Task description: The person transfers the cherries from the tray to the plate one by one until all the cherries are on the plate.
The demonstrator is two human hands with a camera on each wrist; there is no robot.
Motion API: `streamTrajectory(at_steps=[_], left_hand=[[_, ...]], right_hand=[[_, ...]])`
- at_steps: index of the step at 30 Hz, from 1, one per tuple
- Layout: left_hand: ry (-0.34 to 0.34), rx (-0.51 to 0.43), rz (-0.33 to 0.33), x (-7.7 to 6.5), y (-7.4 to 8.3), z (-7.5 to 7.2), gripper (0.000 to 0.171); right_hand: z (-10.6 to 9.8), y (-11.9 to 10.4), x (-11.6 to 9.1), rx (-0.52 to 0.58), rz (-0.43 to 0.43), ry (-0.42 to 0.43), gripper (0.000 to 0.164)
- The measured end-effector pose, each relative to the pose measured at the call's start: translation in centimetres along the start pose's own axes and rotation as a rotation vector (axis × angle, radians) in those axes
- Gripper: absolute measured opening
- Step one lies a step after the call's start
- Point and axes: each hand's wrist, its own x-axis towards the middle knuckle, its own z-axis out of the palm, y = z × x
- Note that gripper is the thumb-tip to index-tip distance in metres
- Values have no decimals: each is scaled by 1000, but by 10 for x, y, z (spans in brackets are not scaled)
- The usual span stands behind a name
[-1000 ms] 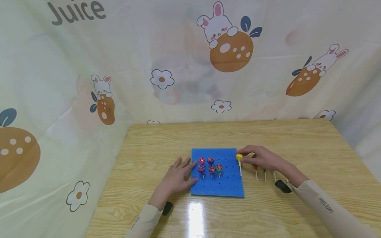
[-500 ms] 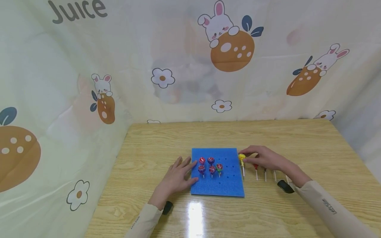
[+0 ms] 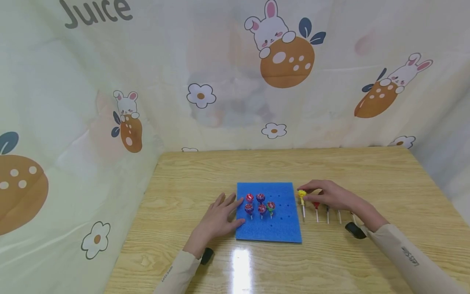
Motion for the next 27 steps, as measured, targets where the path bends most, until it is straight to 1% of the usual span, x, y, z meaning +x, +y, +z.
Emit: streamTrajectory(at_steps=[6, 14, 22, 27], left_hand=[[2, -11, -5, 0, 0, 0, 69], [1, -16, -2, 0, 0, 0, 69], [5, -19, -1, 0, -1, 2, 69], [10, -16, 3, 0, -1, 2, 69]], right_hand=[[-3, -2, -2, -3, 21, 0, 44], [-5, 2, -6, 7, 37, 3, 43], [-8, 0, -11, -19, 48, 16, 41], [-9, 2, -12, -24, 58, 19, 42]])
